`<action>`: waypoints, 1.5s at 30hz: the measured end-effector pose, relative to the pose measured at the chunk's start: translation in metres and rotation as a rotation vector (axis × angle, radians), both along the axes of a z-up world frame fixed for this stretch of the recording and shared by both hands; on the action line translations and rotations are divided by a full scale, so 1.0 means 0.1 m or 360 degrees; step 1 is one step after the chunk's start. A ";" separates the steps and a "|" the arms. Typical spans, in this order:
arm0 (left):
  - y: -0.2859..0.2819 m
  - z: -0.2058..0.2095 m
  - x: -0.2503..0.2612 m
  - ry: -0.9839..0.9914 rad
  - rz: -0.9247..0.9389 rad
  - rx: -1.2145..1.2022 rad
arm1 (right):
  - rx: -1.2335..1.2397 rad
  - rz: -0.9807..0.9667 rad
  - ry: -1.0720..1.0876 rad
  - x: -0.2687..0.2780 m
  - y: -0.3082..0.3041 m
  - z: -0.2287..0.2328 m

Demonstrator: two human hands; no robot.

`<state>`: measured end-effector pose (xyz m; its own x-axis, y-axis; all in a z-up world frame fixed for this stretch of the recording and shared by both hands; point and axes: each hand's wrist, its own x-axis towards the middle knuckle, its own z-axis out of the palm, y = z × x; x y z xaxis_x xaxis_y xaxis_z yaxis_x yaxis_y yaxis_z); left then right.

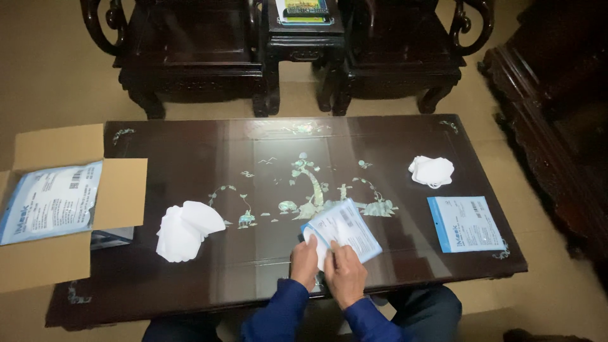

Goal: Packaging individual face masks into plastic sleeves on a table

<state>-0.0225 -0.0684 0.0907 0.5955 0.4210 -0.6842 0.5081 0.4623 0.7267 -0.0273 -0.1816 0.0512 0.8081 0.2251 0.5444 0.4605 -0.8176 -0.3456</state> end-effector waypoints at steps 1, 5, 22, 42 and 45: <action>-0.02 -0.05 -0.01 -0.0010 0.0025 -0.0030 | -0.0002 -0.0084 0.0043 0.01 -0.01 -0.08; 0.02 -0.22 -0.06 0.0038 -0.0382 0.0567 | 0.0058 0.0074 -0.0053 -0.02 0.05 0.19; 0.20 -0.10 -0.17 -0.0239 -0.0269 0.0149 | 0.1535 -0.0011 0.1662 0.76 -0.72 -0.15; 2.17 -0.37 -0.28 0.0335 -0.0778 0.2728 | -0.0573 0.0294 0.0558 0.75 -0.67 -0.36; 2.52 -0.54 -0.57 0.0318 -0.0735 0.2764 | -0.0552 0.0269 0.0418 0.86 -0.85 -0.37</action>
<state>-0.0790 0.1832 0.0371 0.8321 0.5002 0.2395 0.4928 -0.8650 0.0947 0.0590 -0.2665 0.0140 0.8447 0.4981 0.1957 0.5308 -0.8264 -0.1879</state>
